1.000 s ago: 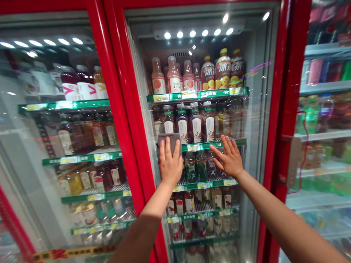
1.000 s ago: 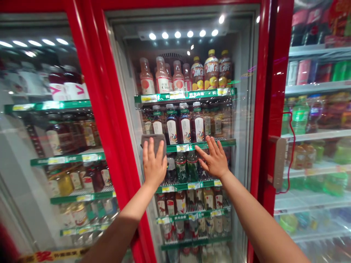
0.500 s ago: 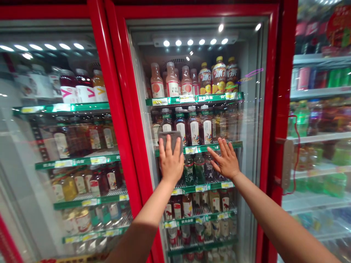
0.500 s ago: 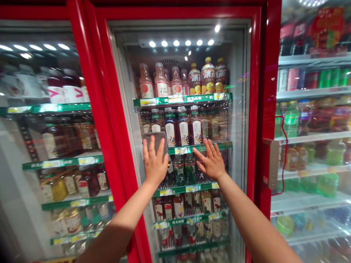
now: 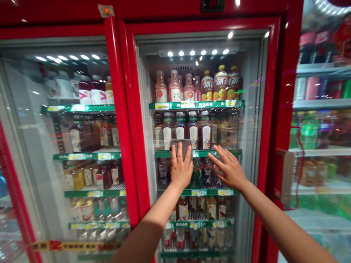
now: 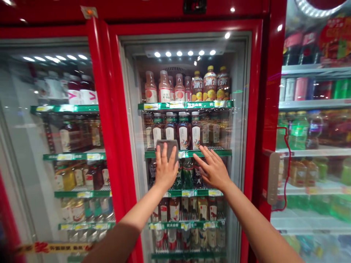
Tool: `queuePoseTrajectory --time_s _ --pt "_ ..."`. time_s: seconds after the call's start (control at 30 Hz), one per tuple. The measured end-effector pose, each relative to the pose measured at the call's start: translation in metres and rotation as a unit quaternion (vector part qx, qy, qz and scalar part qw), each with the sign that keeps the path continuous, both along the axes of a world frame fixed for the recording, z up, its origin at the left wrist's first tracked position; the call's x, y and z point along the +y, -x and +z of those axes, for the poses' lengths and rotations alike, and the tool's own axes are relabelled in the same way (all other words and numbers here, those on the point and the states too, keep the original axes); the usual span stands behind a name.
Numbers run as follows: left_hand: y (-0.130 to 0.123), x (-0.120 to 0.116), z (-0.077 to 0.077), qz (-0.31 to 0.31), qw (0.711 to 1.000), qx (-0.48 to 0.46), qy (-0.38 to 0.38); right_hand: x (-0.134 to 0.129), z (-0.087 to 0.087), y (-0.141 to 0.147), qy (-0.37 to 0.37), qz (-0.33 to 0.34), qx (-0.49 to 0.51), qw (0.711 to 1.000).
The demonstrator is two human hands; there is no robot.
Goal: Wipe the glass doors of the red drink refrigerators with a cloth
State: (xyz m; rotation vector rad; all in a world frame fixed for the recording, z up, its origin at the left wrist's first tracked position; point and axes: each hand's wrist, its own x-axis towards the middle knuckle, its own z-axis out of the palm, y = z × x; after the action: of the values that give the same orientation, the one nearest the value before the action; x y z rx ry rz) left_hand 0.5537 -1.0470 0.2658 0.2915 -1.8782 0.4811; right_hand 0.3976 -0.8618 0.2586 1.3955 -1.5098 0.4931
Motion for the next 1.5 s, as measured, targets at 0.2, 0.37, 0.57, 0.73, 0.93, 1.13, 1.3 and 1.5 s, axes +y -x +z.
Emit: queuePoseTrajectory --time_s 0.2,0.37,0.57,0.73,0.93,1.13,1.3,1.5 --pt "-0.006 -0.007 -0.034 -0.094 0.945 -0.198 0.243 0.065 -0.022 0.046 -0.039 0.004 0.057 0.998" --pt "-0.003 -0.001 -0.008 -0.007 0.985 -0.129 0.111 0.104 -0.043 0.082 -0.056 -0.038 0.089 0.994" --pt "0.060 0.052 0.000 -0.004 0.993 -0.082 0.080 0.101 -0.052 0.092 -0.013 -0.068 0.088 0.994" --pt "0.037 0.034 -0.027 -0.114 0.939 -0.192 0.260 0.101 -0.057 0.096 -0.011 -0.056 0.086 0.995" --pt "0.049 0.052 0.006 -0.021 0.995 -0.090 0.040 0.100 -0.055 0.097 -0.005 -0.054 0.076 0.996" --pt "0.099 0.093 -0.007 -0.047 0.989 -0.126 0.060 0.115 -0.050 0.103 -0.052 -0.023 0.079 0.995" --pt "0.063 0.071 -0.053 -0.092 0.958 -0.208 0.171 0.146 -0.043 0.123 -0.066 -0.032 0.085 0.994" --pt "0.094 0.108 -0.042 -0.009 0.996 -0.089 0.003 0.158 -0.044 0.136 -0.052 -0.046 0.063 0.996"
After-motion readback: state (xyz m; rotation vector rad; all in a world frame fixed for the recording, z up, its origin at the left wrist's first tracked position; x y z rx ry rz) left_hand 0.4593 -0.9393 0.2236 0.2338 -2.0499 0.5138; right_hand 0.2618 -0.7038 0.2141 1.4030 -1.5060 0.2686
